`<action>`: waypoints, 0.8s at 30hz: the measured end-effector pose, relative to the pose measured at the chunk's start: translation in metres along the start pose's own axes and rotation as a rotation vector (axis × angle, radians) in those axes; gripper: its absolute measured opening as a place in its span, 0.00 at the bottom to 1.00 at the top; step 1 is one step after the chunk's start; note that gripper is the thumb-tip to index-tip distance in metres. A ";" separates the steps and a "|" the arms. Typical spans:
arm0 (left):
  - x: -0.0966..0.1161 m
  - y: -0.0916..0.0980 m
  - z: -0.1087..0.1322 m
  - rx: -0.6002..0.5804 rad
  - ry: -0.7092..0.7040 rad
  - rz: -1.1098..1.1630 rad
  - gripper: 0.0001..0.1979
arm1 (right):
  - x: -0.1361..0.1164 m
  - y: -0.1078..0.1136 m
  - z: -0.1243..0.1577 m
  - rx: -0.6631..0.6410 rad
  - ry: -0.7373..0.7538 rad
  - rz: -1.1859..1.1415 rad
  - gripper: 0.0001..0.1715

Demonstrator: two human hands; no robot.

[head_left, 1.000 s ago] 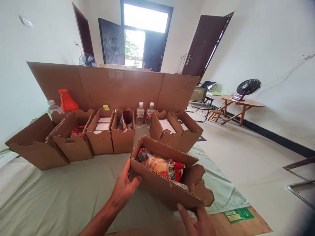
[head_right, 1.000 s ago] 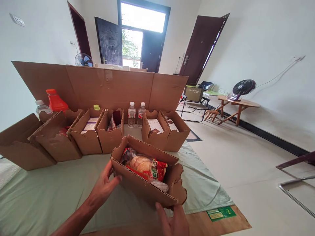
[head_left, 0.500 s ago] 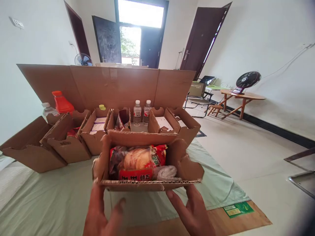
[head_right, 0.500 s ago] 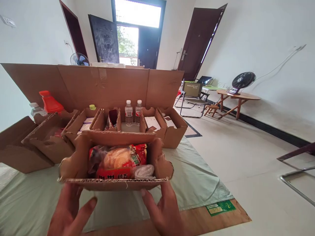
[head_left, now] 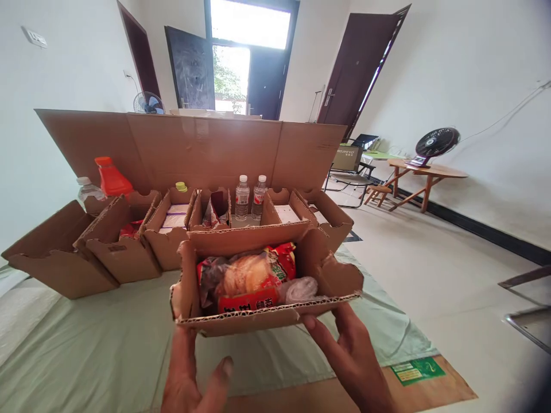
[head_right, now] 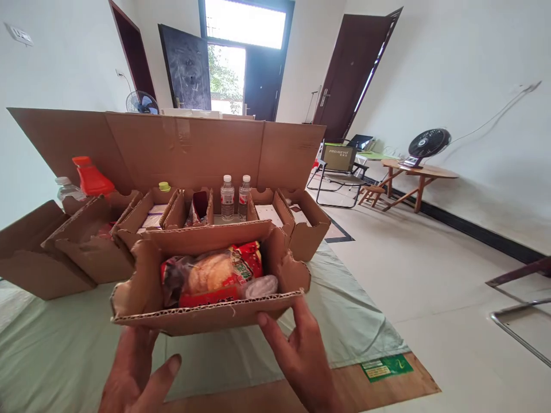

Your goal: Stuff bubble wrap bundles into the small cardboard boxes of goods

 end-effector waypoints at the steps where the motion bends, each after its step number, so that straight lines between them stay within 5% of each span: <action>1: -0.002 -0.007 -0.003 -0.032 0.037 0.017 0.42 | 0.007 0.005 0.004 0.019 -0.020 0.020 0.21; 7: -0.008 -0.064 -0.071 -0.257 -0.019 0.186 0.39 | 0.076 0.019 0.043 0.149 -0.152 0.054 0.24; 12: -0.027 -0.096 -0.136 -0.271 -0.059 0.105 0.37 | 0.123 -0.008 0.079 -0.004 -0.211 0.010 0.35; 17: -0.044 -0.111 -0.121 -0.255 -0.021 0.039 0.37 | 0.136 -0.019 0.096 -0.033 -0.093 0.053 0.39; 24: -0.039 -0.128 -0.102 -0.277 -0.028 0.096 0.34 | 0.096 -0.061 0.067 -0.232 -0.023 0.061 0.45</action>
Point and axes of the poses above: each hand's wrist, its own z-axis away from the middle knuckle, its own y-axis out of the back of the hand, x = y × z, the point moved 6 cm from there along -z, towards the middle knuckle, and after that the axes turned 11 degrees about -z, right-handed, at the moved point
